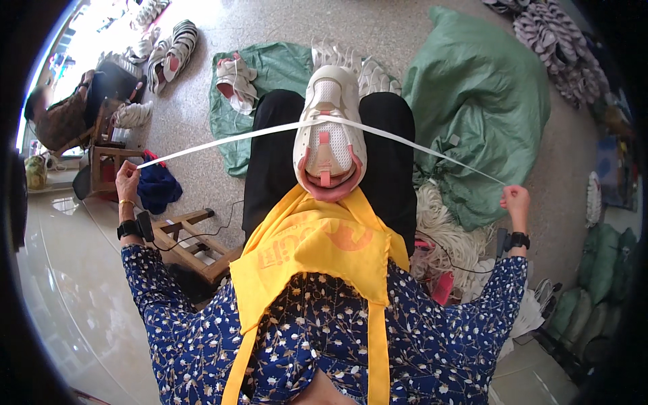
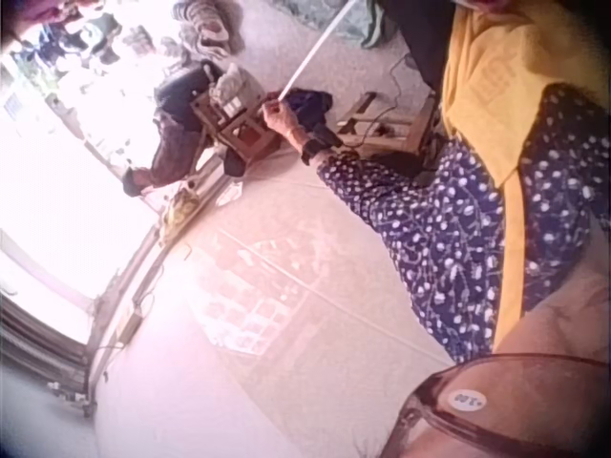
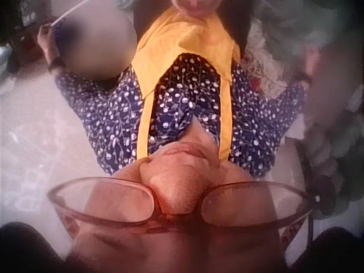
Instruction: The person sits on the floor and laces a white sneaker by hand, threading the laces through the eyelets and tying them. They handle multiple shoes, picking up a stack and then focusing on one shoe to complete the lacing process.
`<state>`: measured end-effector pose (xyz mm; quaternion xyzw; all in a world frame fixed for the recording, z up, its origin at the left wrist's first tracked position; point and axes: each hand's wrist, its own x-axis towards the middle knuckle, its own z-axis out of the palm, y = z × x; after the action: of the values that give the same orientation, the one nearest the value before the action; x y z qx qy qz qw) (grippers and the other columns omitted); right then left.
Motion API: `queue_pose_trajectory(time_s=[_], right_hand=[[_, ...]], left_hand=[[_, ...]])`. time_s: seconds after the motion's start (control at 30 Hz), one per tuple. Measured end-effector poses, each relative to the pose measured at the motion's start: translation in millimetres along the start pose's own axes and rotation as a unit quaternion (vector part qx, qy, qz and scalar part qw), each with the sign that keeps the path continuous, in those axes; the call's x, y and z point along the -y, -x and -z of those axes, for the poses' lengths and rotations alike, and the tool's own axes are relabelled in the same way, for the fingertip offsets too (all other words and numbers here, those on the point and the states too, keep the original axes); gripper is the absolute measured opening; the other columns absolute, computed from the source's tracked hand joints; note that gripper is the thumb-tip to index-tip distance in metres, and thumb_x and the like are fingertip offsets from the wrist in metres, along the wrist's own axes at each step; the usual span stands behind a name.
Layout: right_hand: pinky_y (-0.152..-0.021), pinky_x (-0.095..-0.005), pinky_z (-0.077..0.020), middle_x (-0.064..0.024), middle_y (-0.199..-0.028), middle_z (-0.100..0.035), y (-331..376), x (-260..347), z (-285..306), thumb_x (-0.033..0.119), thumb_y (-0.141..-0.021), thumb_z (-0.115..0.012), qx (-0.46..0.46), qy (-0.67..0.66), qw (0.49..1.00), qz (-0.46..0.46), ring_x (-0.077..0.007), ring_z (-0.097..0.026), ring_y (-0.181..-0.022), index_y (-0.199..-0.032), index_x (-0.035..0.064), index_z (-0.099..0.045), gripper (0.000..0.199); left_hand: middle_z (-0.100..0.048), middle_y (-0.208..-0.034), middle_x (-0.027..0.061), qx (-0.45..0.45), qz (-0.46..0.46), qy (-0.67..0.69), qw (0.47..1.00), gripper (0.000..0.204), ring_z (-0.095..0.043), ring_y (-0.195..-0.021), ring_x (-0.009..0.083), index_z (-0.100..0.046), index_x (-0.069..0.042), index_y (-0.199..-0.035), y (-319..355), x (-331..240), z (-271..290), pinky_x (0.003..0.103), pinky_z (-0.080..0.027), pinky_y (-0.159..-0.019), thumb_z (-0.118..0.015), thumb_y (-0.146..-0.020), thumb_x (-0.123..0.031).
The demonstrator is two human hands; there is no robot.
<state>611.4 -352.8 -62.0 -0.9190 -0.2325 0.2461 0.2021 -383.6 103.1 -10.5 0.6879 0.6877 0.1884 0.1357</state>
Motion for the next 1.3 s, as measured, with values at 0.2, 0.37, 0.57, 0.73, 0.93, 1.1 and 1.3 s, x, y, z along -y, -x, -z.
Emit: queue_pose_trajectory(time_s=[0.2, 0.37, 0.57, 0.73, 0.93, 1.1, 1.3], right_hand=[[-0.073, -0.028, -0.0616, -0.0086, -0.086, -0.074, -2.9, 77.6, -9.0, 0.012, -0.1, -0.067, 0.071, -0.195, 0.976, 0.064, -0.0147, -0.073, -0.077, -0.094, -0.0015, -0.07, 0.015], [-0.08, -0.0214, -0.0564, -0.0091, -0.103, -0.075, 51.0, 172.6, -18.4, 0.016, -0.102, -0.068, 0.017, -0.54, 0.836, 0.098, -0.0096, -0.069, -0.088, -0.113, -0.0026, -0.07, 0.022], [-0.059, -0.0183, -0.0494, -0.0004, -0.087, -0.07, 168.6, 294.3, -91.0, 0.011, -0.099, -0.068, 0.373, -0.259, 0.878, 0.151, -0.0034, -0.061, -0.068, -0.103, 0.0006, -0.075, 0.012], [-0.059, -0.0331, -0.0506, -0.0126, -0.082, -0.07, 165.9, 324.0, -136.3, 0.007, -0.092, -0.071, 0.132, -0.072, 0.887, 0.437, -0.0205, -0.067, -0.064, -0.101, -0.0007, -0.074, 0.013], [-0.071, -0.0285, -0.0566, -0.0092, -0.091, -0.074, 143.6, 350.9, -168.4, -0.001, -0.092, -0.07, 0.085, -0.212, 0.868, 0.441, -0.0153, -0.071, -0.077, -0.105, -0.0022, -0.075, 0.014], [-0.082, -0.0265, -0.0608, -0.0059, -0.101, -0.076, 143.2, 349.2, -179.4, -0.003, -0.097, -0.068, 0.179, -0.373, 0.845, 0.34, -0.0119, -0.073, -0.087, -0.109, -0.0032, -0.075, 0.014], [-0.08, -0.0257, -0.0614, -0.0066, -0.095, -0.078, 144.7, 351.3, -184.7, -0.004, -0.095, -0.071, 0.186, -0.419, 0.826, 0.327, -0.012, -0.074, -0.085, -0.105, -0.0039, -0.075, 0.011]], left_hand=[[-0.07, -0.079, 0.0084, -0.086, -0.075, -0.001, 0.993, 0.006, -0.066, -0.072, 0.0157, -0.07, -0.002, -0.095, -37.4, -50.6, 11.4, 0.034, -0.054, -0.07, -0.07, -0.091, -0.006], [-0.068, -0.078, 0.0023, -0.167, -0.038, 0.118, 0.978, 0.008, -0.06, -0.07, 0.0089, -0.072, -0.002, -0.092, -31.3, -85.9, -0.2, 0.028, -0.05, -0.063, -0.067, -0.094, -0.008], [-0.071, -0.085, 0.0048, 0.45, -0.01, 0.378, 0.809, 0.004, -0.067, -0.072, 0.011, -0.066, -0.002, -0.092, 95.7, -253.4, -88.2, 0.026, -0.056, -0.064, -0.066, -0.096, -0.002], [-0.073, -0.086, 0.006, 0.428, -0.064, 0.369, 0.822, 0.011, -0.069, -0.075, 0.0092, -0.061, -0.002, -0.089, 130.8, -335.8, -100.9, 0.024, -0.056, -0.067, -0.07, -0.095, -0.003], [-0.073, -0.074, 0.0114, 0.263, -0.179, 0.287, 0.904, 0.015, -0.073, -0.066, 0.017, -0.056, 0.002, -0.085, 130.7, -379.8, -122.1, 0.028, -0.056, -0.061, -0.07, -0.089, 0.001], [-0.076, -0.087, 0.0095, 0.189, -0.169, 0.285, 0.924, 0.014, -0.074, -0.076, 0.0128, -0.054, 0.002, -0.09, 126.0, -396.7, -133.7, 0.027, -0.06, -0.071, -0.068, -0.094, 0.0], [-0.075, -0.082, 0.01, 0.17, -0.142, 0.366, 0.904, 0.017, -0.077, -0.075, 0.0159, -0.054, 0.001, -0.091, 117.0, -393.5, -155.9, 0.028, -0.06, -0.067, -0.071, -0.092, 0.001]])
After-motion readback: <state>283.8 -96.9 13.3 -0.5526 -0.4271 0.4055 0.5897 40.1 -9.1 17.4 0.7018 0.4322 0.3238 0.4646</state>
